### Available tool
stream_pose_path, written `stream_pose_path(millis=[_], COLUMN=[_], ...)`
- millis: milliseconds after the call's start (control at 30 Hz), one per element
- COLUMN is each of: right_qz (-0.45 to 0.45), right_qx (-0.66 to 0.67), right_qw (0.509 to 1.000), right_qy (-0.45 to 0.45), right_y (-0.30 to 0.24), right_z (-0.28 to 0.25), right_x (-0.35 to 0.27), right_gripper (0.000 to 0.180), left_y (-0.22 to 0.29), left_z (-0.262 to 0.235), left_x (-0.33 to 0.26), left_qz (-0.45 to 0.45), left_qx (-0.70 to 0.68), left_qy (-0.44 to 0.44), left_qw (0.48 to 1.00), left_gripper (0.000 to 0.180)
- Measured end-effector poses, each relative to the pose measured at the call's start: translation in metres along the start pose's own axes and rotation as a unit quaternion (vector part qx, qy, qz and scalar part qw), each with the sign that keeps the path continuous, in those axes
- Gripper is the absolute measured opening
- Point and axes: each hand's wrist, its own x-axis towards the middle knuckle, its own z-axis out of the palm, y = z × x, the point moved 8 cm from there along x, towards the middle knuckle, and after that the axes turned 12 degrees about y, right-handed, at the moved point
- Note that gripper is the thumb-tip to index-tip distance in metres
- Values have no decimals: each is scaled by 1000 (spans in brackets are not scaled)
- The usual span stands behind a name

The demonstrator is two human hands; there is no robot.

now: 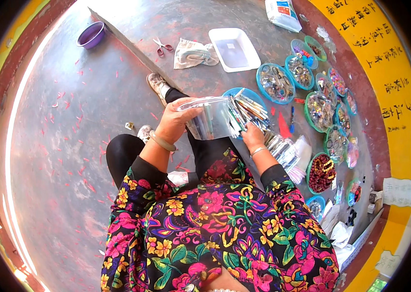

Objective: The person sits on the floor and organizes a collection of markers. They pick up markers from a blue tray and place them into a clear plastic bag, arranging them by color. The person handles the markers and the bag repeatedly, sorting the items.

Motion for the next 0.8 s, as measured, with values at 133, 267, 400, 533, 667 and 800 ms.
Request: stream_pose_path(millis=[133, 267, 400, 533, 667, 800], right_qz=[25, 41, 177, 262, 265, 224], right_qx=[-29, 71, 267, 475, 624, 695], right_qw=[999, 997, 947, 840, 735, 683], right_qy=[-19, -1, -11, 0, -7, 23], right_y=[1, 15, 51, 62, 55, 44], right_z=[11, 6, -1, -32, -65, -112], right_x=[6, 10, 12, -3, -10, -10], right_gripper=[19, 17, 18, 16, 16, 15], left_y=[2, 2, 6, 3, -1, -2], left_z=[-1, -2, 5, 2, 4, 17], left_x=[3, 4, 2, 1, 0, -3], left_qz=[0, -3, 9, 13, 1, -2], left_qx=[1, 2, 7, 11, 24, 31], left_qy=[6, 11, -5, -6, -29, -46], left_qw=[1000, 1000, 1000, 1000, 999, 998], left_gripper=[27, 28, 29, 29, 27, 27])
